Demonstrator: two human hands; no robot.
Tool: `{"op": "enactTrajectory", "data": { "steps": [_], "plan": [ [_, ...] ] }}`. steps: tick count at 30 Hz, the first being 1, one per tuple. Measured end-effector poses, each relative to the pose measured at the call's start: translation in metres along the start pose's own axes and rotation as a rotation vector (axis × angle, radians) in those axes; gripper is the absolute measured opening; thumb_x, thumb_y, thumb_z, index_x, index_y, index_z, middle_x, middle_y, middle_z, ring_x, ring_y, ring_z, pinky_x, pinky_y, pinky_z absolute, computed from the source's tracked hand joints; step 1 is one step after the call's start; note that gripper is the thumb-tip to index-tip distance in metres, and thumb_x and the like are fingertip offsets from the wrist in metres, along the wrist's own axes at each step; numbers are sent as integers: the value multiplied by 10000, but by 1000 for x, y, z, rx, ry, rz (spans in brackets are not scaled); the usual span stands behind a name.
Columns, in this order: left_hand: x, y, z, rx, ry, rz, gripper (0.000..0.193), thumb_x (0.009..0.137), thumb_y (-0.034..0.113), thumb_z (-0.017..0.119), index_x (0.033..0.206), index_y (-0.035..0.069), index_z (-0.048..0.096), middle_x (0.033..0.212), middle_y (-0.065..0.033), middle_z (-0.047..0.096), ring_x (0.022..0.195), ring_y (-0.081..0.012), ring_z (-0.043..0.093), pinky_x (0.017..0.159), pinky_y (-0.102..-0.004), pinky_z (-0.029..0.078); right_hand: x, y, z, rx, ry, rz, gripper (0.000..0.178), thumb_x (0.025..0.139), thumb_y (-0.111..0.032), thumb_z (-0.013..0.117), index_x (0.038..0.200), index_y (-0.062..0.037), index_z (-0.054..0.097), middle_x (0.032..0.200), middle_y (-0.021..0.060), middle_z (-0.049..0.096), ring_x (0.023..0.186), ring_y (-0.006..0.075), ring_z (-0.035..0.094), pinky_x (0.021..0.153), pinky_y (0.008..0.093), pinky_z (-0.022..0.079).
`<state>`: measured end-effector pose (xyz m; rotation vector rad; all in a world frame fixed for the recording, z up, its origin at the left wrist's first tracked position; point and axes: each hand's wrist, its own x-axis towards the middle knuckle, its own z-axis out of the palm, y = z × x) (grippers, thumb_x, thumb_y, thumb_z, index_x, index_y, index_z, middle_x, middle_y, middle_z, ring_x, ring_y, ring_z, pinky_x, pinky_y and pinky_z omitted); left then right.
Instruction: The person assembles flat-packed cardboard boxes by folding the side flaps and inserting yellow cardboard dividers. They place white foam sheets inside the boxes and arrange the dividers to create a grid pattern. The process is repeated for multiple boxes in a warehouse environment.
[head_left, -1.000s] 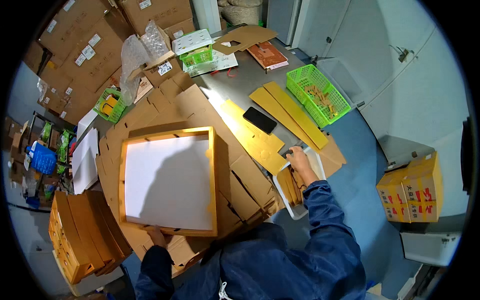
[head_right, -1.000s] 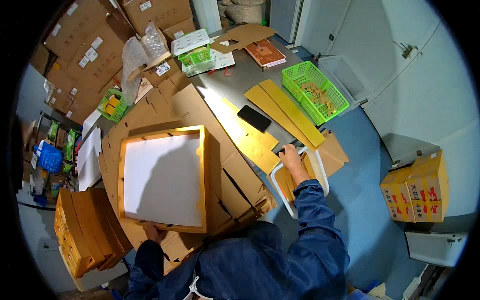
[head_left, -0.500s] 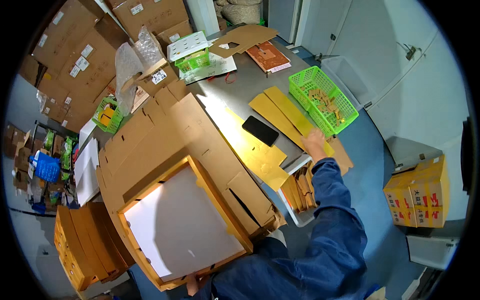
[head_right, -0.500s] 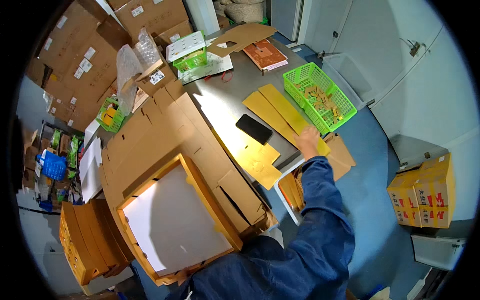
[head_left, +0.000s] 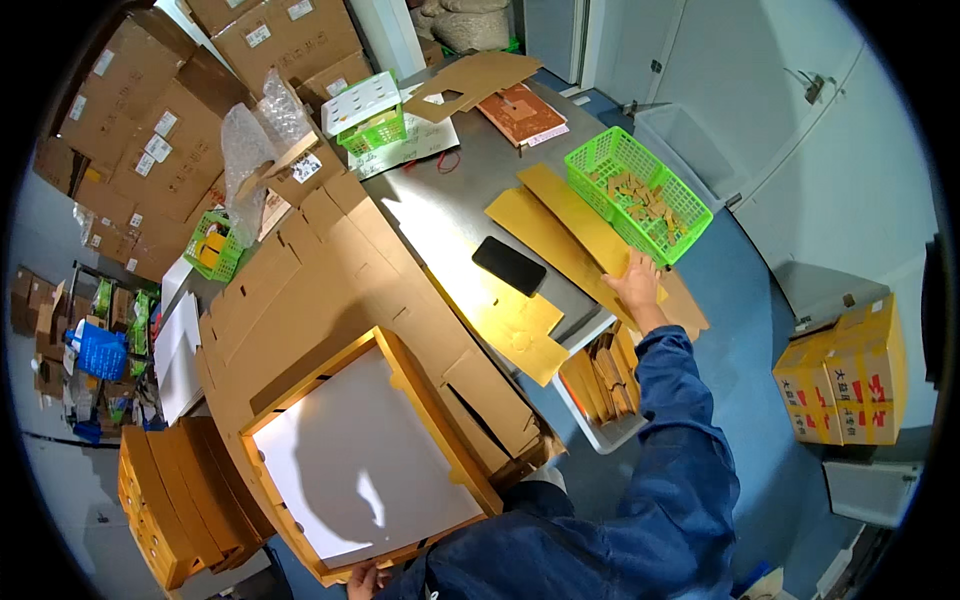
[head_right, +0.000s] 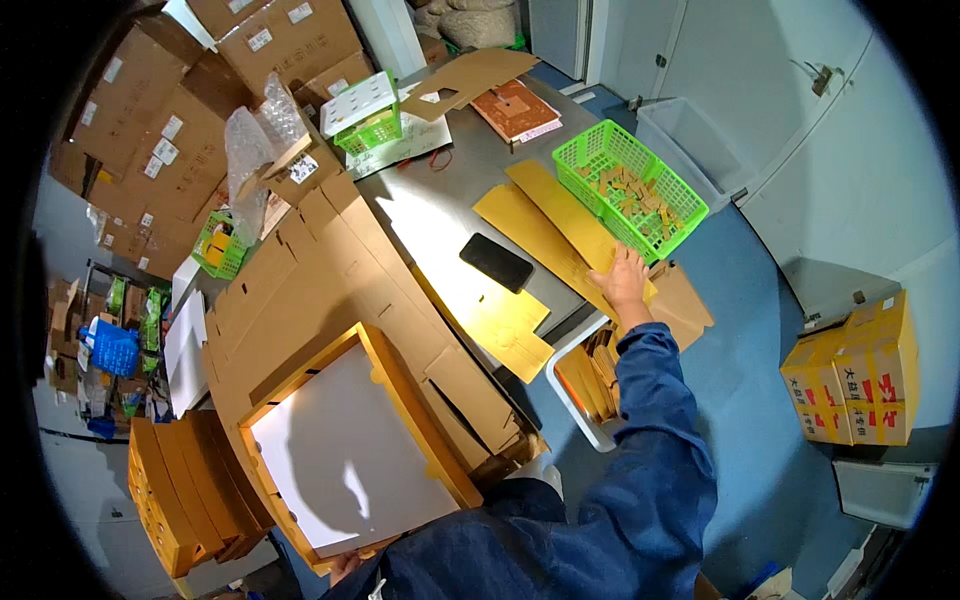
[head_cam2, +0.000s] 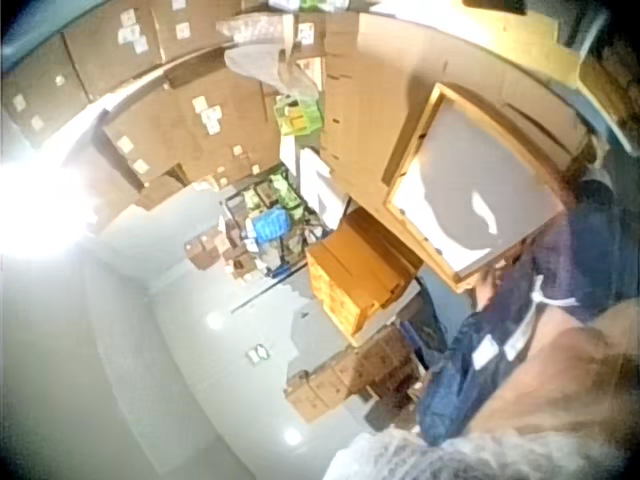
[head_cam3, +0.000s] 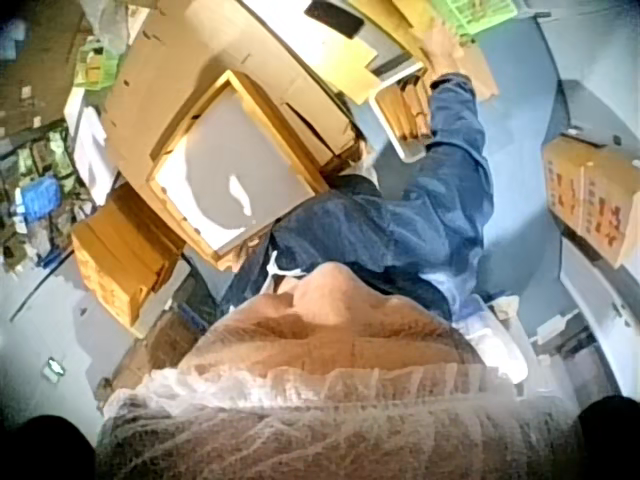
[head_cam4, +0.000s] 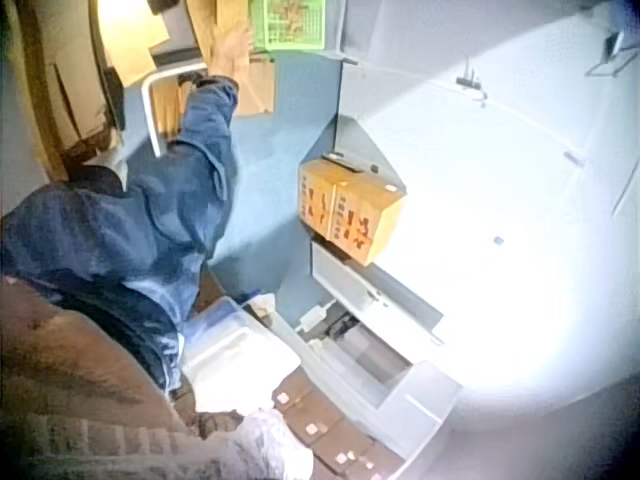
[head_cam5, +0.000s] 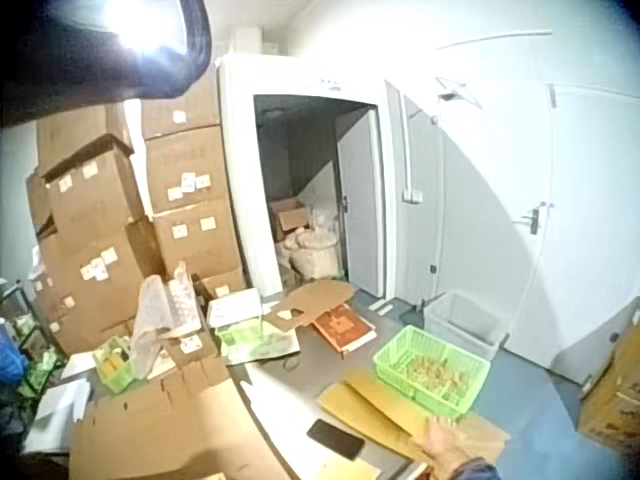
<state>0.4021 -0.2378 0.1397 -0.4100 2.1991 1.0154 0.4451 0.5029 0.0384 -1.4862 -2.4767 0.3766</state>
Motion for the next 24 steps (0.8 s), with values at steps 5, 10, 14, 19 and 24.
{"op": "enactTrajectory", "data": {
  "steps": [5, 10, 14, 19, 24],
  "plan": [
    [-18, 121, 25, -289, -261, 209, 310, 940, 155, 499, 1192, -19, 451, 949, -163, 610, 822, -232, 614, 729, -348, 516, -43, -62, -54, 264, 146, -367, 805, 619, -299, 799, 1285, -50, 422, 1233, 189, 438, 1154, 370, 401, 996, 453, 307],
    [3, 225, 97, -615, -515, 480, 529, 946, 166, 511, 1368, 4, 236, 1226, -209, 480, 1090, -281, 544, 954, -376, 452, -136, -152, -111, 442, 13, -837, 845, 582, -262, 806, 1292, -34, 408, 1245, 194, 433, 1153, 361, 413, 972, 459, 322],
    [-6, 248, 142, -801, -661, 417, 424, 936, 114, 499, 1325, 50, 343, 1179, -137, 518, 1126, -243, 515, 968, -360, 434, -213, -193, -126, 399, -98, -1006, 844, 577, -259, 796, 1283, -14, 404, 1216, 187, 445, 1109, 354, 444, 937, 445, 350],
    [26, 180, 151, -708, -625, 470, 334, 871, 58, 589, 1196, 37, 514, 1127, -48, 572, 1016, -153, 557, 865, -287, 458, -273, -213, -112, 620, -524, -898, 761, 731, -359, 732, 1320, -26, 383, 1215, 211, 489, 1096, 375, 495, 908, 428, 400],
    [13, 164, 127, -710, -586, 383, 312, 865, 97, 612, 1156, 3, 549, 1096, -65, 593, 972, -163, 552, 855, -291, 438, -294, -234, -99, 713, -862, -708, 416, 862, -198, 629, 1213, -13, 504, 1002, 189, 620, 915, 263, 608, 790, 328, 471]
  ]
}}
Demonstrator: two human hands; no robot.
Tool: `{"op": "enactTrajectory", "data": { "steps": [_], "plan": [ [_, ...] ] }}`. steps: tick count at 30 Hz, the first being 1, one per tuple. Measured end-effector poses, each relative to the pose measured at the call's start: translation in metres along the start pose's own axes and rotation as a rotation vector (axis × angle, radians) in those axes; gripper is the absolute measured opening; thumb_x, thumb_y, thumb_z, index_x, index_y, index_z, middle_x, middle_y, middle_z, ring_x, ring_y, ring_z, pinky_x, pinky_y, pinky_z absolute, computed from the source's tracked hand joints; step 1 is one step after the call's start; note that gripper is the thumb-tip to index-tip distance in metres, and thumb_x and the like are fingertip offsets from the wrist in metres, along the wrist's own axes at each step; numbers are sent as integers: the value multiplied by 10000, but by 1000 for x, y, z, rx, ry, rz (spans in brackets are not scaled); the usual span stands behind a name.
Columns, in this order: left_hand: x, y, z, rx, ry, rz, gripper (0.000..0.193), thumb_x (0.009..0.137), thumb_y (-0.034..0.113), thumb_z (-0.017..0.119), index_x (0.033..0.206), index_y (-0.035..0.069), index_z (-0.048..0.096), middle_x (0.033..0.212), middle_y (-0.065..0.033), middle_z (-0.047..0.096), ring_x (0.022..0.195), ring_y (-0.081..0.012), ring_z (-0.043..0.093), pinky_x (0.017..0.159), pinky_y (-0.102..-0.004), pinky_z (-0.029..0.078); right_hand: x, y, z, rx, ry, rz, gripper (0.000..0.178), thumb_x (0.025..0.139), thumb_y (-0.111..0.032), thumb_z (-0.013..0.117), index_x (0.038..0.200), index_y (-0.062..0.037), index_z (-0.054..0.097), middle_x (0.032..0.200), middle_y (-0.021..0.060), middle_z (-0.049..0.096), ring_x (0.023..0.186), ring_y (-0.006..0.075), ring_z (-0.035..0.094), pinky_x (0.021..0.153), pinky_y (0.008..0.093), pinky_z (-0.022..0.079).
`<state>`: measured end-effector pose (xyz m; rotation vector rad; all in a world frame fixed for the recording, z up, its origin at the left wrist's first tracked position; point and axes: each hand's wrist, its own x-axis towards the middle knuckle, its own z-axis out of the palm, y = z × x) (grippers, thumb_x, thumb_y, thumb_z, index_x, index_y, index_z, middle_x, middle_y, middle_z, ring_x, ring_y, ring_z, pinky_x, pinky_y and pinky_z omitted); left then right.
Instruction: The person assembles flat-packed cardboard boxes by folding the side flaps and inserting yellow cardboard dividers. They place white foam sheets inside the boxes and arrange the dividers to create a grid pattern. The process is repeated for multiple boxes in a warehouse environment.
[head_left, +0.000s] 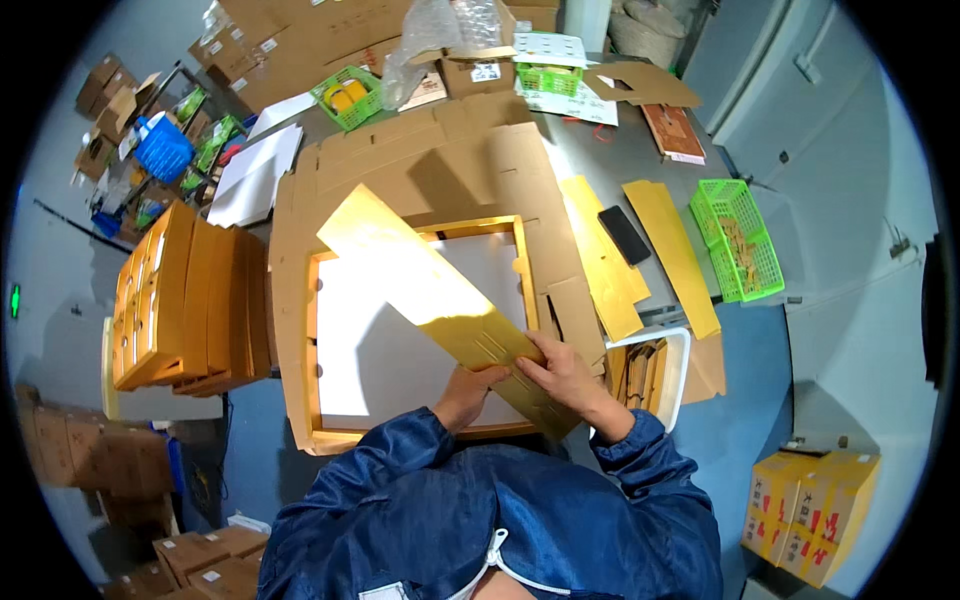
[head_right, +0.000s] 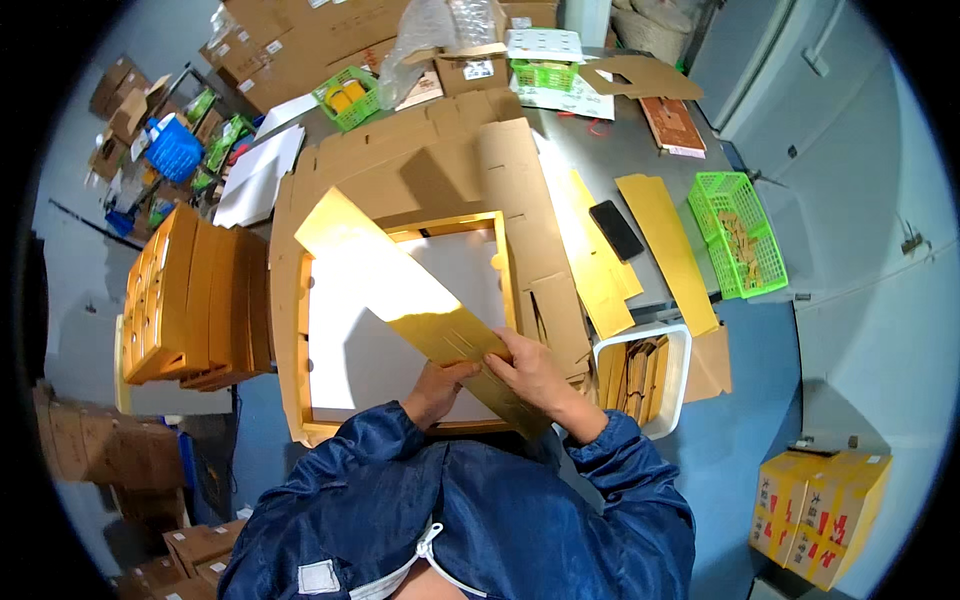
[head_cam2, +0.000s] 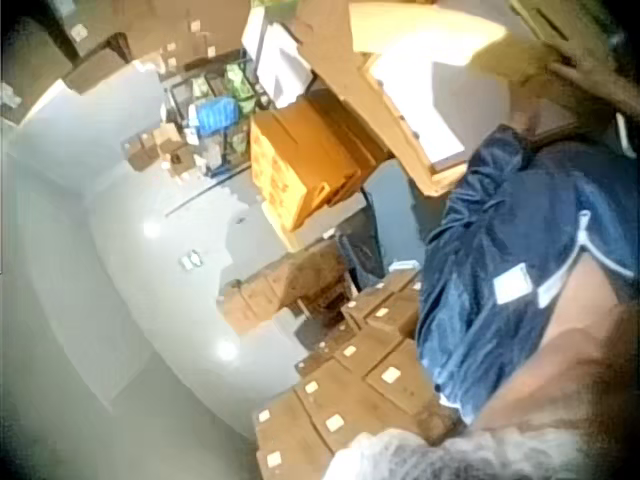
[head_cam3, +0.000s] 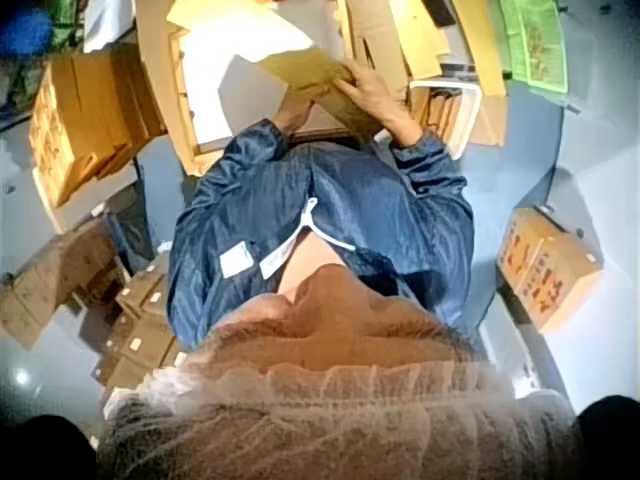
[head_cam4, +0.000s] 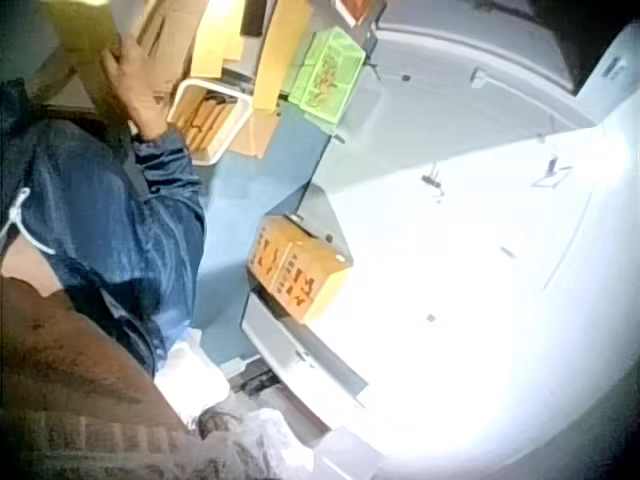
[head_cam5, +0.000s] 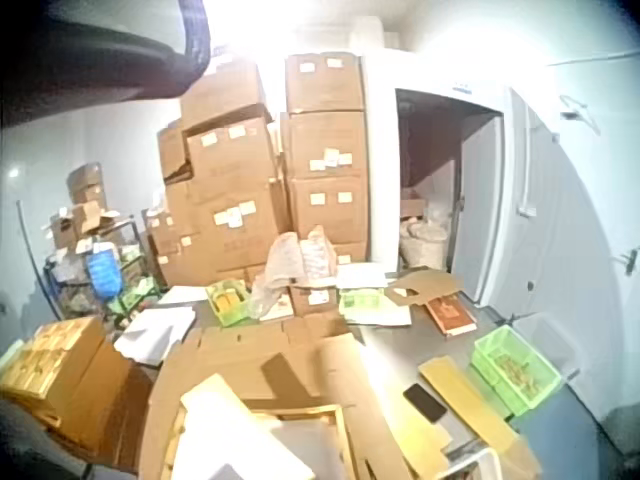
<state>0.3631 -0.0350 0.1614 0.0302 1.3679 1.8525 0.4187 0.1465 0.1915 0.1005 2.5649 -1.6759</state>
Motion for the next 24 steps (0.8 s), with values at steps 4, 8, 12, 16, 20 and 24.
{"op": "enactTrajectory", "data": {
  "steps": [4, 8, 12, 16, 20, 24],
  "plan": [
    [-23, 14, -12, -130, 126, -60, 338, 873, 68, 600, 1202, 52, 524, 1138, -56, 576, 1042, -171, 540, 903, -314, 433, 1, -33, 29, 132, 47, 5, 340, 884, -169, 608, 1171, -5, 532, 938, 162, 627, 850, 190, 609, 739, 305, 478],
    [-38, 16, -34, -257, 161, 49, 356, 882, 72, 584, 1226, 44, 497, 1155, -66, 566, 1070, -195, 542, 924, -334, 441, 9, -56, 58, 165, 67, -35, 293, 893, -149, 598, 1144, -7, 547, 887, 129, 640, 777, 179, 608, 693, 294, 484],
    [-45, 19, -51, -307, 211, 87, 355, 881, 67, 561, 1224, 19, 480, 1149, -93, 566, 1067, -216, 552, 919, -345, 457, 16, -66, 85, 88, 87, -1, 312, 893, -160, 598, 1159, -8, 543, 914, 114, 646, 813, 136, 600, 707, 276, 485],
    [-50, 26, -62, -380, 196, 55, 341, 872, 50, 543, 1204, -3, 482, 1138, -113, 569, 1051, -222, 562, 909, -349, 465, 19, -57, 107, 204, 105, 19, 324, 889, -144, 601, 1167, 12, 543, 946, 90, 644, 840, 118, 585, 713, 265, 482],
    [-54, 30, -71, -287, 190, 46, 334, 872, 42, 538, 1201, 5, 494, 1131, -104, 576, 1042, -217, 565, 913, -347, 456, 20, -60, 117, 200, 130, 5, 332, 885, -167, 584, 1176, -14, 543, 957, 171, 654, 858, 215, 639, 741, 318, 495],
    [-51, 27, -83, -264, 134, -13, 331, 874, 38, 540, 1202, 18, 504, 1132, -92, 580, 1061, -210, 552, 936, -347, 433, 19, -62, 122, 174, 169, 17, 331, 883, -158, 587, 1173, -3, 544, 969, 150, 658, 876, 198, 628, 760, 310, 492]
  ]
}}
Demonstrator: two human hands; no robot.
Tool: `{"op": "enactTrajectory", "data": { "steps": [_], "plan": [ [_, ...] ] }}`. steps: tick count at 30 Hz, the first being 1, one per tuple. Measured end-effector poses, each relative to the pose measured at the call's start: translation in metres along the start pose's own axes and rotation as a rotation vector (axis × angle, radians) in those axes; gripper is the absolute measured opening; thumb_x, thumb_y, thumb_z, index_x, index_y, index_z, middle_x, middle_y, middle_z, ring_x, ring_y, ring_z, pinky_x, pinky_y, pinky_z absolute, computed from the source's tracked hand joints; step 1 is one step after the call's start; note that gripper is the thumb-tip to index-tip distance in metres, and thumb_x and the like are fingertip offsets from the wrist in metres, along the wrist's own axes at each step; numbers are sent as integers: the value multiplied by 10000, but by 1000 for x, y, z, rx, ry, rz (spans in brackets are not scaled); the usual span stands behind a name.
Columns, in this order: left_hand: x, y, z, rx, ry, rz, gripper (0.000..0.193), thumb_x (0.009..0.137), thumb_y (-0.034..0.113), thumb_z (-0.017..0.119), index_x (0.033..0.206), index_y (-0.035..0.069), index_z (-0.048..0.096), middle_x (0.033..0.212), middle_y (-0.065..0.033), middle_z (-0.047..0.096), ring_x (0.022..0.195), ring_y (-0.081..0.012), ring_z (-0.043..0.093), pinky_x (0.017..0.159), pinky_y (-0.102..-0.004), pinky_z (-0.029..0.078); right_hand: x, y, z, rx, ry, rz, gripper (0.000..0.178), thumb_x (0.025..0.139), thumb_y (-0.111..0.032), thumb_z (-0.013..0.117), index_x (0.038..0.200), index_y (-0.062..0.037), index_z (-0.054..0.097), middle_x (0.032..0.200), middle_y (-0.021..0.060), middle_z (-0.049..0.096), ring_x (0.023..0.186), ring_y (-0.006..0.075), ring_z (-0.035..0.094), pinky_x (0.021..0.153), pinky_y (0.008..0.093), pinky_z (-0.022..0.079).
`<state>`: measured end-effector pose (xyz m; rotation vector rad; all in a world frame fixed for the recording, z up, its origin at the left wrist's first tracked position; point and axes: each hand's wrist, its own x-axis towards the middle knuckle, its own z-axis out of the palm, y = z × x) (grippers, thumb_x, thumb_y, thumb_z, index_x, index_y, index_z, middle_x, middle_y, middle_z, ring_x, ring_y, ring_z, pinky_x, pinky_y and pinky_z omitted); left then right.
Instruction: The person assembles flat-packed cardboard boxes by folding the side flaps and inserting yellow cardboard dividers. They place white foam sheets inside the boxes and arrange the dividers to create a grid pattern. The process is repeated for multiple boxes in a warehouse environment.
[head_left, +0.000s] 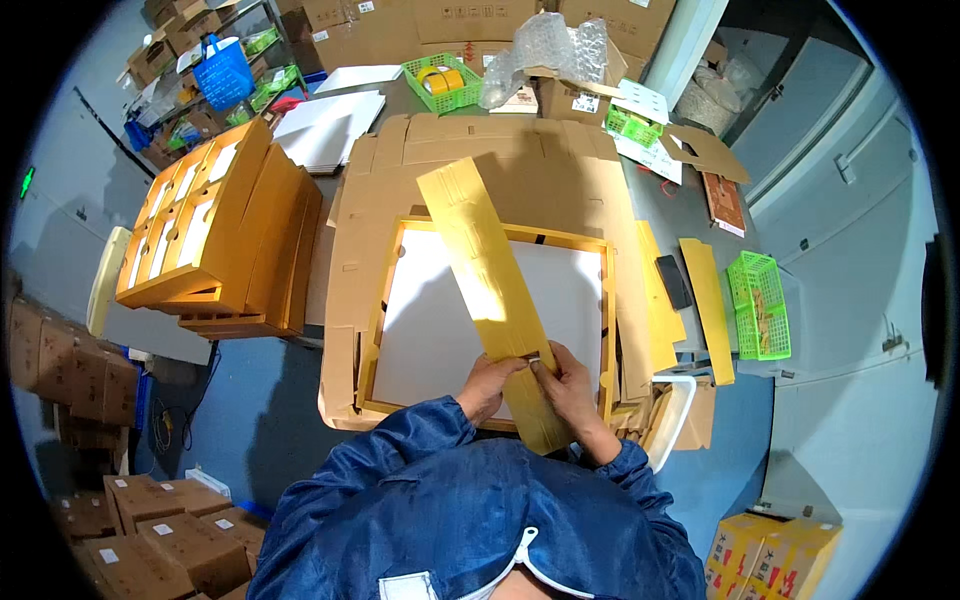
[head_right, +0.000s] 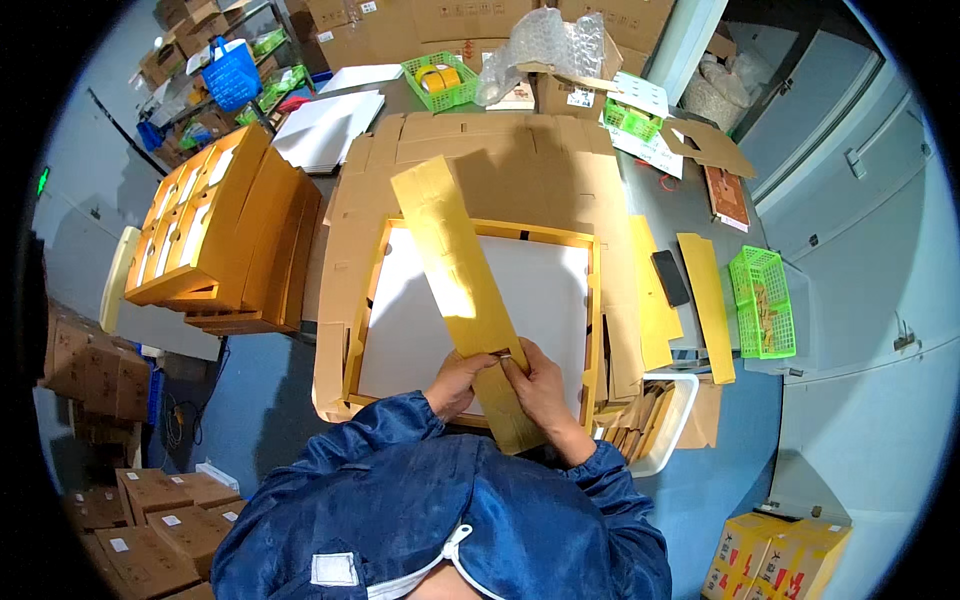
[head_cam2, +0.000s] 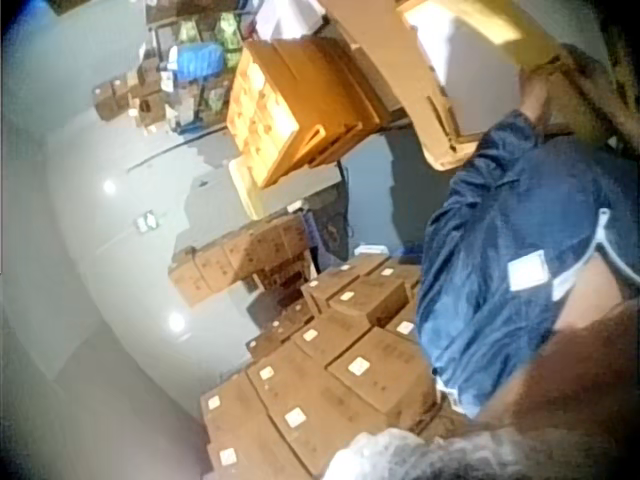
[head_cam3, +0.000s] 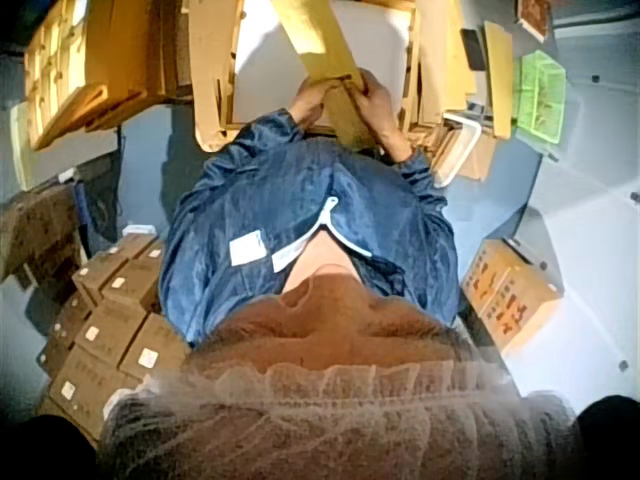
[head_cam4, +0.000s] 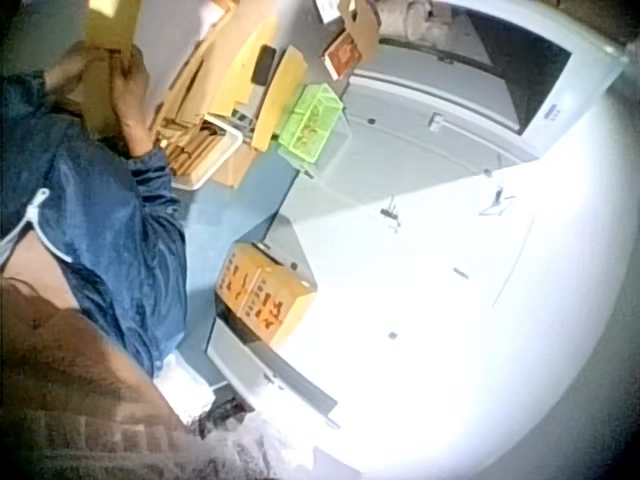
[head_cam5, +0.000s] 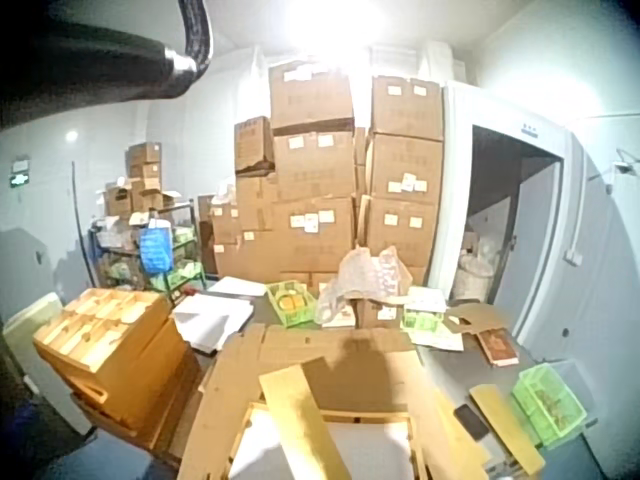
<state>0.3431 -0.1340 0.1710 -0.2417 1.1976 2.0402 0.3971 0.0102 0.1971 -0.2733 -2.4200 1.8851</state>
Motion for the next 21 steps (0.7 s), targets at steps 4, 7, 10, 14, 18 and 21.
{"op": "enactTrajectory", "data": {
  "steps": [4, 7, 10, 14, 18, 21],
  "plan": [
    [-7, 3, -7, -101, -126, -36, 346, 878, 89, 578, 1213, 41, 503, 1153, -75, 570, 1095, -197, 526, 958, -347, 415, -2, -14, 1, -31, -19, -7, 325, 880, -152, 592, 1165, -4, 548, 971, 155, 654, 886, 196, 627, 763, 309, 491],
    [-7, 2, -12, -124, -264, -37, 370, 912, 233, 559, 1233, 61, 490, 1189, -62, 551, 1107, -190, 516, 963, -352, 414, -2, 6, 1, 47, 41, 88, 314, 872, -149, 603, 1136, 15, 557, 957, 129, 655, 864, 175, 616, 750, 296, 489],
    [-7, 6, -8, -219, -335, -30, 482, 933, 430, 483, 1257, 73, 487, 1197, -47, 544, 1130, -194, 504, 974, -352, 404, -3, -2, 2, 87, 43, 116, 320, 866, -157, 618, 1122, 27, 562, 944, 93, 645, 843, 145, 595, 737, 275, 483],
    [-14, 8, -11, -427, -367, -93, 610, 938, 583, 305, 1270, 99, 468, 1186, -48, 545, 1104, -201, 519, 969, -362, 417, -8, -7, 7, 84, 26, 120, 363, 866, -153, 617, 1176, 18, 533, 996, 87, 625, 891, 146, 578, 776, 272, 470],
    [3, -9, -28, -268, -109, -15, 327, 970, 288, 435, 1209, 71, 489, 1136, -77, 571, 982, -183, 580, 854, -332, 497, -6, 5, 12, 122, -21, 14, 419, 858, -136, 613, 1230, 14, 493, 1055, 94, 606, 946, 153, 567, 807, 281, 464],
    [20, 4, -51, -318, -208, 141, 225, 943, 159, 469, 1121, 40, 539, 1028, -83, 619, 928, -177, 602, 800, -322, 513, -9, -20, -4, 40, -49, 74, 395, 846, -124, 629, 1196, 27, 523, 1029, 99, 607, 928, 137, 566, 790, 271, 465]
  ]
}}
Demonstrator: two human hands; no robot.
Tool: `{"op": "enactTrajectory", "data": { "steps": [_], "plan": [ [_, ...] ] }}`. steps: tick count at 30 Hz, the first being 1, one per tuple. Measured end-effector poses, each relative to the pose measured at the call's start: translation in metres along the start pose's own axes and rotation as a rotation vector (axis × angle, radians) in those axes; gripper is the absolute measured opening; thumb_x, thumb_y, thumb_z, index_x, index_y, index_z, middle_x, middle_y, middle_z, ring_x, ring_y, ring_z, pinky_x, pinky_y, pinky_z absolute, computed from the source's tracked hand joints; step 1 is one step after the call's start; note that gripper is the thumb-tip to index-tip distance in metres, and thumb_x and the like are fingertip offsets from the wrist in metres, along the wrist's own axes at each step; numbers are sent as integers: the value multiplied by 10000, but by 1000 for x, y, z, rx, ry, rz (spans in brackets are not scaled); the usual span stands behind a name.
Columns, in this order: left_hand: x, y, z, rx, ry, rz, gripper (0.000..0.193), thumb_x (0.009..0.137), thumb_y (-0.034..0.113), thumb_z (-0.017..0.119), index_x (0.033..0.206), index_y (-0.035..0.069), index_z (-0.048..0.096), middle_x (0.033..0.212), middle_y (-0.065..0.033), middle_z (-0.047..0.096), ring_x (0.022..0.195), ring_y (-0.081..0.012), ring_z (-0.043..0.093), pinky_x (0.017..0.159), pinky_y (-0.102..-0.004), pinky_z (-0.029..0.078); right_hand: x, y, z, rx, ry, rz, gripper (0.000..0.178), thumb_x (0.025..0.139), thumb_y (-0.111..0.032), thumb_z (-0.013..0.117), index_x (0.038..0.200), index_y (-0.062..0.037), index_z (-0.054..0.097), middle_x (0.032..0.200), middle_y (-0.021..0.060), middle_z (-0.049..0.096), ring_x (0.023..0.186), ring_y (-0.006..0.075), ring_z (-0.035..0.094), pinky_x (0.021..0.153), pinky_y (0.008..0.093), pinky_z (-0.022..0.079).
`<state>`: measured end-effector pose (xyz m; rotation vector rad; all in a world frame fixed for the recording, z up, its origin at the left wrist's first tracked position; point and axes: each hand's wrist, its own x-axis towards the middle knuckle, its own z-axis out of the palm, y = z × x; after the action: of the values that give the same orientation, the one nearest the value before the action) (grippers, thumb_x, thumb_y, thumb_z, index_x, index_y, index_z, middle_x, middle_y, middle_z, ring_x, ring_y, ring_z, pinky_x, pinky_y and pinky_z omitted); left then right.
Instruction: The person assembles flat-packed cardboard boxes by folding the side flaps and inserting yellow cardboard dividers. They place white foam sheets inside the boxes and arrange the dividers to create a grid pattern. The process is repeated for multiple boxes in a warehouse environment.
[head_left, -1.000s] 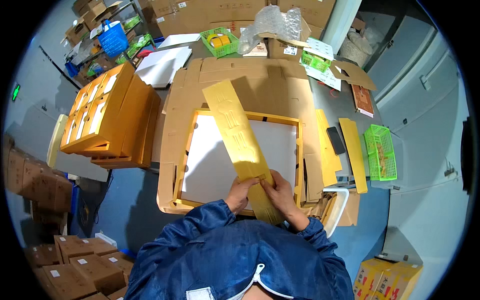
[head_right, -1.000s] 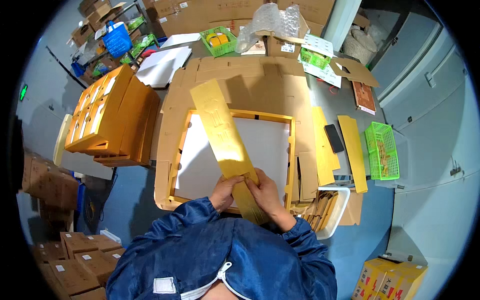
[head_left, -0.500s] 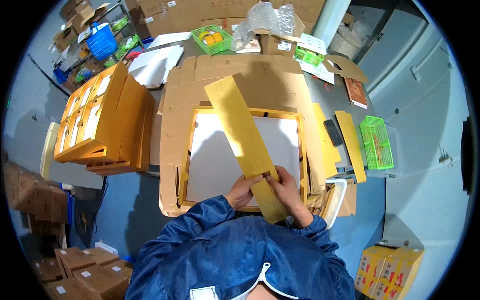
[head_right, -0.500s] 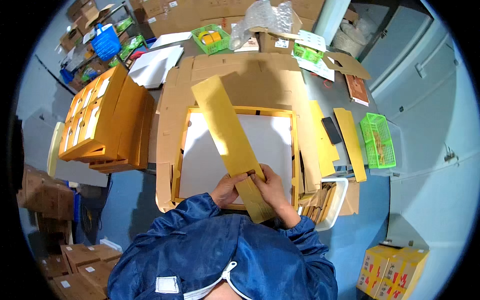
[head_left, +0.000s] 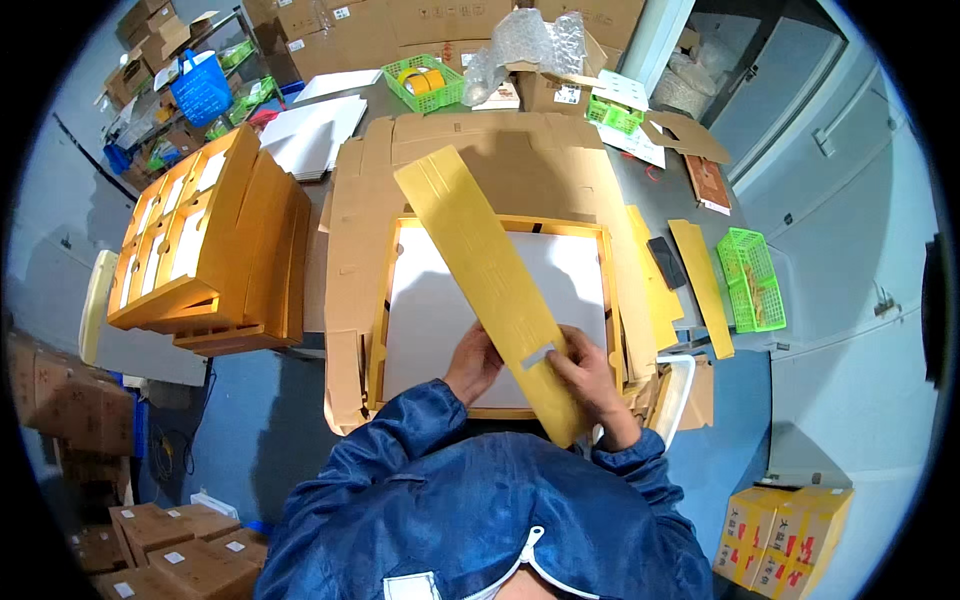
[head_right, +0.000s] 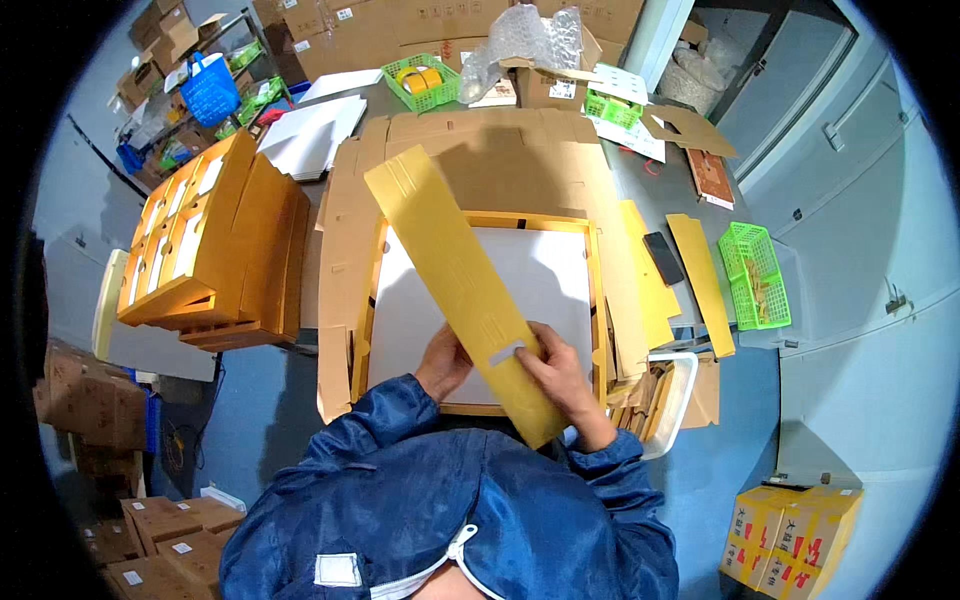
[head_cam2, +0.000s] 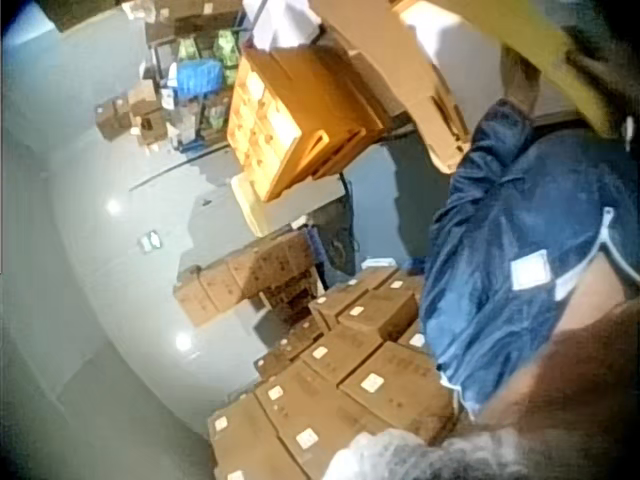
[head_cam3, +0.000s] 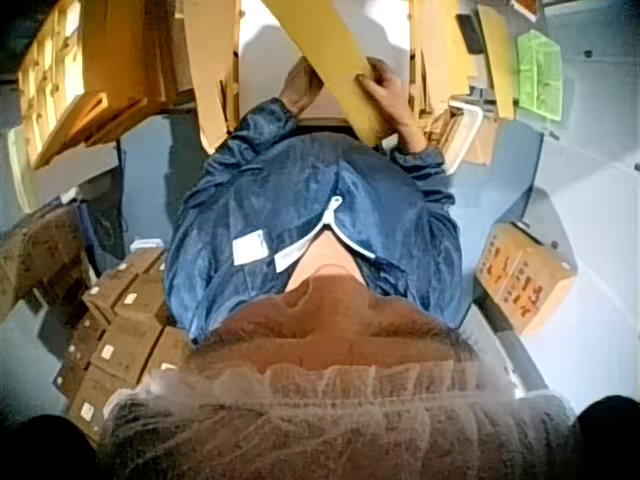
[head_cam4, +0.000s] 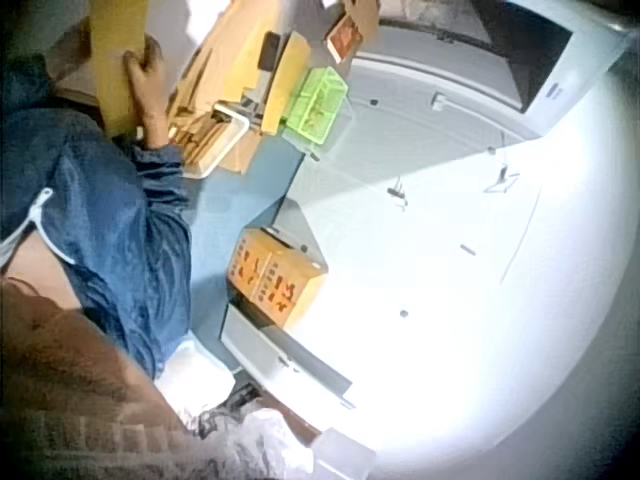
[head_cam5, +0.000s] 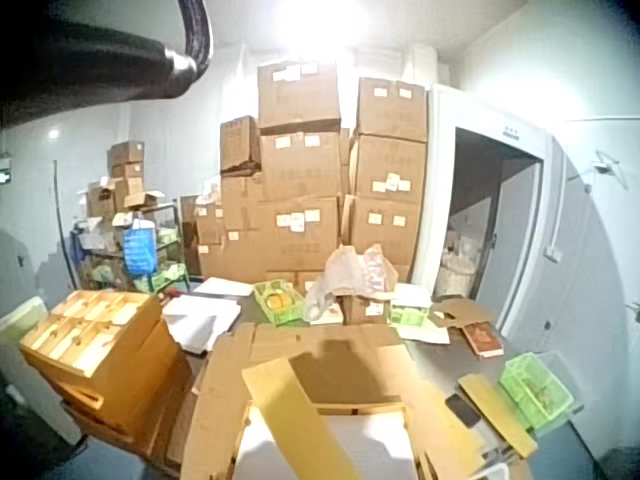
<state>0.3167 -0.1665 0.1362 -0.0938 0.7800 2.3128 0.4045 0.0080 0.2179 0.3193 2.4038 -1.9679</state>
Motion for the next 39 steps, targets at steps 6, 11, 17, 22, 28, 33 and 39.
{"op": "enactTrajectory", "data": {
  "steps": [6, 11, 17, 22, 28, 33, 39],
  "plan": [
    [-1, 45, 5, -142, -238, 68, 245, 953, 223, 479, 1083, 34, 565, 918, -63, 643, 843, -173, 620, 748, -276, 491, -15, 23, -26, -291, -65, 23, 454, 841, -197, 648, 1212, 27, 512, 968, 167, 637, 858, 196, 616, 750, 287, 485],
    [-1, 14, 10, 277, 96, 9, 227, 913, 164, 580, 1098, 36, 548, 993, -48, 625, 878, -140, 606, 722, -268, 511, 4, 17, -14, -344, -108, -21, 455, 860, -291, 627, 1169, 24, 518, 887, 219, 622, 825, 277, 619, 732, 364, 479],
    [-2, 10, 29, 226, 87, -19, 273, 935, 161, 539, 1174, 37, 494, 1063, -67, 604, 937, -168, 599, 798, -298, 503, 65, 12, 22, -199, -24, -36, 308, 885, -182, 594, 1103, 30, 542, 856, 121, 616, 749, 151, 556, 657, 301, 464],
    [4, 17, 9, 205, 136, -2, 261, 917, 120, 535, 1167, 50, 505, 1055, -66, 599, 931, -158, 597, 782, -285, 506, 81, 1, 36, -111, -45, 32, 290, 830, -156, 595, 1040, 43, 584, 883, 157, 628, 786, 200, 592, 680, 305, 480],
    [15, 13, -5, 302, 162, 167, 275, 882, 61, 563, 1149, 22, 511, 1042, -77, 601, 923, -175, 604, 788, -290, 512, 96, 10, 48, -175, -71, 120, 300, 780, -130, 585, 1026, 42, 603, 850, 142, 645, 743, 189, 617, 647, 315, 503],
    [19, 16, -3, 240, 199, 41, 256, 873, 55, 560, 1123, 12, 529, 1035, -75, 608, 895, -178, 610, 760, -294, 517, 89, 21, 56, -293, 68, -17, 361, 812, -204, 579, 1108, 2, 589, 924, 261, 641, 845, 383, 633, 749, 417, 497],
    [23, 3, -5, 205, 186, 31, 270, 855, 60, 565, 1115, -3, 533, 1014, -80, 613, 895, -179, 609, 766, -289, 501, 74, 21, 52, -539, 147, -91, 381, 843, -201, 567, 1181, -27, 534, 913, 254, 636, 866, 404, 619, 747, 438, 494]
  ]
}}
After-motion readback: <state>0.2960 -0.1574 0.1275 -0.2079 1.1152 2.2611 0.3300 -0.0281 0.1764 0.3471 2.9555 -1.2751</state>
